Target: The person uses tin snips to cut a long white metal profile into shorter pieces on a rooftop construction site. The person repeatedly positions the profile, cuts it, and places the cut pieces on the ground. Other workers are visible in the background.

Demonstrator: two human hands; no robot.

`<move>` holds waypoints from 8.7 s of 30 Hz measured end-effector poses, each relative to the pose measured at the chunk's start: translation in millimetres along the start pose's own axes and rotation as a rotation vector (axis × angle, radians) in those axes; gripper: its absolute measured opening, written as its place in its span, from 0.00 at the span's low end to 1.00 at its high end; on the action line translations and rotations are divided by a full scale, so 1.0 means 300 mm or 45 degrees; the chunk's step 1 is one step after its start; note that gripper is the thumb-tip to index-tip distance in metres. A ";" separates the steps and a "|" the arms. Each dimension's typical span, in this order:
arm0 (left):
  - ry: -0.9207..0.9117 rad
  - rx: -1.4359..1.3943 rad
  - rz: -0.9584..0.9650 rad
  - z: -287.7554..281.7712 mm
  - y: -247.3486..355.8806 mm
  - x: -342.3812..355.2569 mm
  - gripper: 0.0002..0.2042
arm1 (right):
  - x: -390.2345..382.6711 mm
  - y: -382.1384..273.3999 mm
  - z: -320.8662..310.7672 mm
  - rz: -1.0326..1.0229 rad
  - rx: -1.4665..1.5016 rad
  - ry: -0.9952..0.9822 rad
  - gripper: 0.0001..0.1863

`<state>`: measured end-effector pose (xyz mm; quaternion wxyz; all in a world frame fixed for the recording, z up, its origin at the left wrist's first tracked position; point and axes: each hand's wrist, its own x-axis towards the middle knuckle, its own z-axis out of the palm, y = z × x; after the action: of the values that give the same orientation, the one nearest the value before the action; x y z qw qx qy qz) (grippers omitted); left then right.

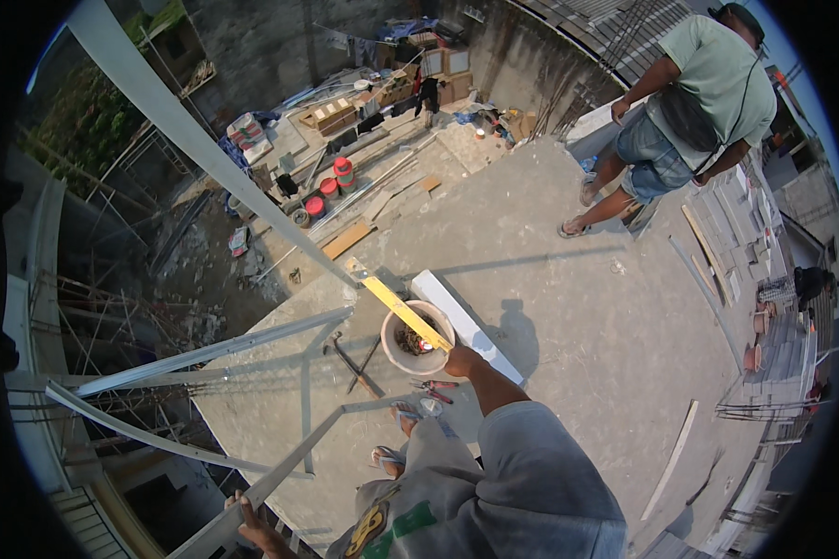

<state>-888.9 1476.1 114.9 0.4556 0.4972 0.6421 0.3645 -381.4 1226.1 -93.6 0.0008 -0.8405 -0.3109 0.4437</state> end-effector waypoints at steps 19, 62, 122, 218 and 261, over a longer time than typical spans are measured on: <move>0.048 -0.051 0.505 -0.149 0.231 -0.281 0.17 | -0.243 -0.098 0.065 0.137 0.322 0.341 0.19; 1.288 -1.672 -0.630 -0.747 -0.952 -1.445 0.18 | -1.465 -0.620 0.561 -1.271 -1.322 -0.510 0.22; 2.437 -0.781 -1.231 0.413 -0.852 -3.416 0.28 | -2.002 0.252 1.416 -2.213 -2.201 -1.169 0.28; 0.200 -0.425 -1.999 0.220 -1.877 -1.715 0.23 | 0.982 0.285 1.598 -0.137 -0.921 0.304 0.37; -0.090 -0.120 -0.663 -0.504 -1.153 -1.316 0.43 | -0.781 -0.448 1.089 -0.329 0.192 -1.391 0.35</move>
<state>-1102.4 1007.7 -67.6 0.5788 0.3059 0.7145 0.2468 -792.1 1122.3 -79.8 -0.0458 -0.4416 -0.3339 0.8315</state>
